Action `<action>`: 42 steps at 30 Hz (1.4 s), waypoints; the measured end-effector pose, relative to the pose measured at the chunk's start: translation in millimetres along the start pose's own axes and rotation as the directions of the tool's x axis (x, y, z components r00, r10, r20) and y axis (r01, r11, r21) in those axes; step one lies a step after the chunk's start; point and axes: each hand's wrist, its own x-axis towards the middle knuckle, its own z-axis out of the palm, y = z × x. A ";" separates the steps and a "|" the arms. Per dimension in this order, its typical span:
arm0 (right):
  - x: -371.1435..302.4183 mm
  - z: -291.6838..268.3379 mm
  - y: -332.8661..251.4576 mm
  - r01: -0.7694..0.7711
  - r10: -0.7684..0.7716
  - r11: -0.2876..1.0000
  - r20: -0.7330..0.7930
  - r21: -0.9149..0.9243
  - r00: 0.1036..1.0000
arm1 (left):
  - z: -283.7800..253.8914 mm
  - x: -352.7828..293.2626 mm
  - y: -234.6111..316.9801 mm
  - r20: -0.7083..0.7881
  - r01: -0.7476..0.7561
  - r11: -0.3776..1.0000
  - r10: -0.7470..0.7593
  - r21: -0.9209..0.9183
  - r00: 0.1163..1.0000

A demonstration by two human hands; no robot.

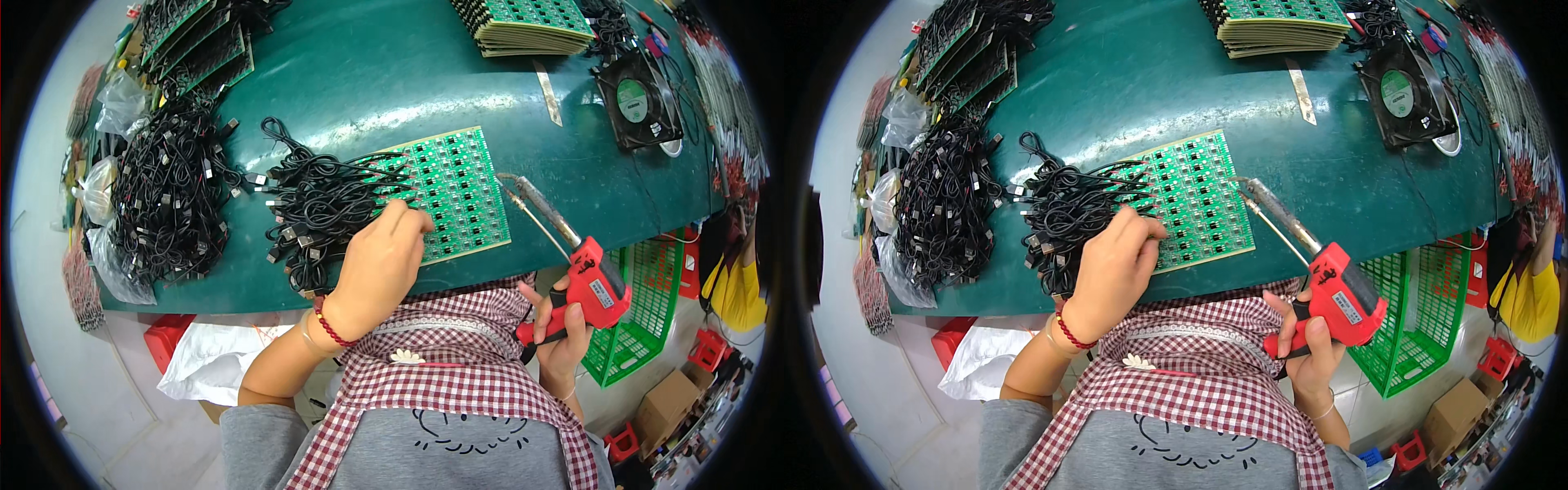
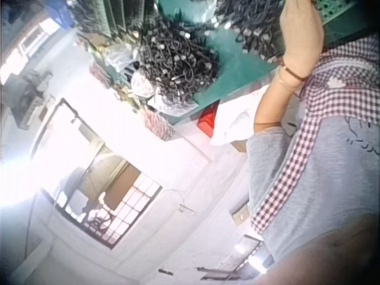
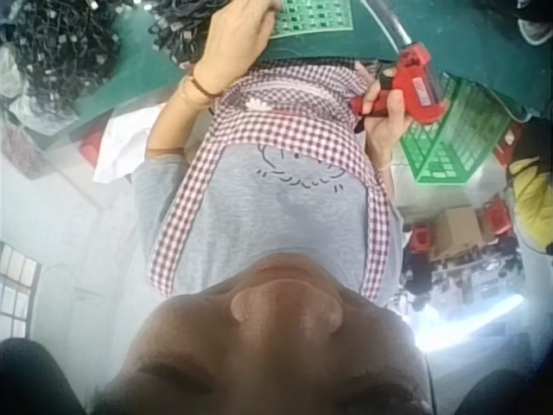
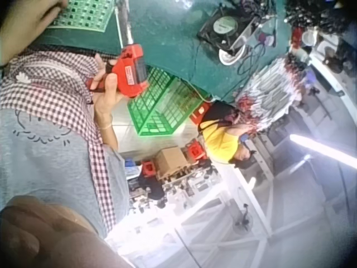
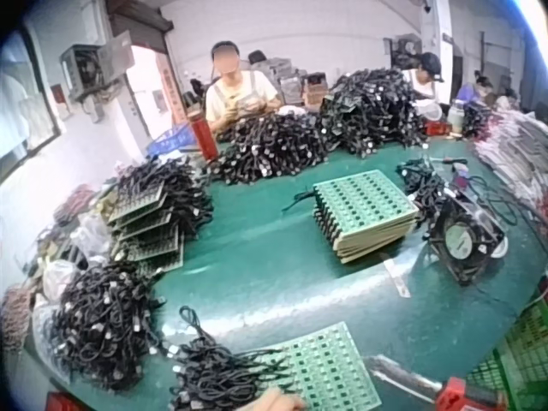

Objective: The person solders cables onto a circuit board using a soldering iron while aligning the wires by hand. The person receives a plastic bag from another person, sets it on the table, and solders cables to the circuit board.

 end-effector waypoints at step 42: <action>-28.6 -14.4 -0.6 -0.197 0.280 0.907 0.183 -0.371 0.942 | 8.8 -11.0 -4.8 -0.135 -0.036 0.973 0.069 0.227 0.988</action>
